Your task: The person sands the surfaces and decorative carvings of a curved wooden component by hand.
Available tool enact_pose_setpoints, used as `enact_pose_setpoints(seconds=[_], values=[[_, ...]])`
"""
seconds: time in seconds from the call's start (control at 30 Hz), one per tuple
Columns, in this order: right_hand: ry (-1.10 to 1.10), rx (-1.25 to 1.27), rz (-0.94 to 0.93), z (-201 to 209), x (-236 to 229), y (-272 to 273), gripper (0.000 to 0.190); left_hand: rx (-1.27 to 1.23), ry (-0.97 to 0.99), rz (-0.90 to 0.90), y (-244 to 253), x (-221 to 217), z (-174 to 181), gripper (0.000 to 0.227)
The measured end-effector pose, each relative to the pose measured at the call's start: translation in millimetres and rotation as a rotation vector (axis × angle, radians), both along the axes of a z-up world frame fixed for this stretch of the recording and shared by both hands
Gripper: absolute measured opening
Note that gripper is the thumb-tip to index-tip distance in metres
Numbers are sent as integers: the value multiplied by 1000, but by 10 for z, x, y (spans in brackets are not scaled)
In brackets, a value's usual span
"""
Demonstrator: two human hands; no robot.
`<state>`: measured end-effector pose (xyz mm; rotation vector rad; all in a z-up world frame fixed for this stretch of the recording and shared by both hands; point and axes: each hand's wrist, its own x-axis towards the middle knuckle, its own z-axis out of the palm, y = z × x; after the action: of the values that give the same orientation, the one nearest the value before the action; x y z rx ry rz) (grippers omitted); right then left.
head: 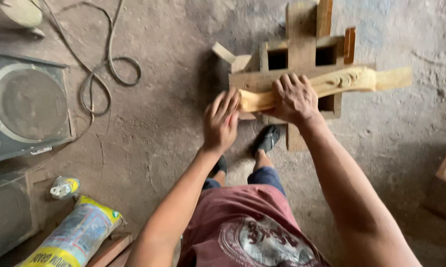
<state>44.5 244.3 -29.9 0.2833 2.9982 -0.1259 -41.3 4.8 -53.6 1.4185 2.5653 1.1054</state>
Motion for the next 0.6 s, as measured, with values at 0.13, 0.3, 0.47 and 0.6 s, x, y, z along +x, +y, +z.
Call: enact_pose_setpoints(seconds=[0.13,0.3,0.47,0.6], values=[[33,-15,6,-16,82,-27,79,21,19,89,144,51,-111,41],[32,18,4,-51,95,-29,84,41,22,34,276,-41,-311,41],[152,17,36,-18,34,8,81,-21,18,108,-31,157,-85,43],[256,15,50,-65,105,-56,67,-17,-22,80,527,-86,-162,41]])
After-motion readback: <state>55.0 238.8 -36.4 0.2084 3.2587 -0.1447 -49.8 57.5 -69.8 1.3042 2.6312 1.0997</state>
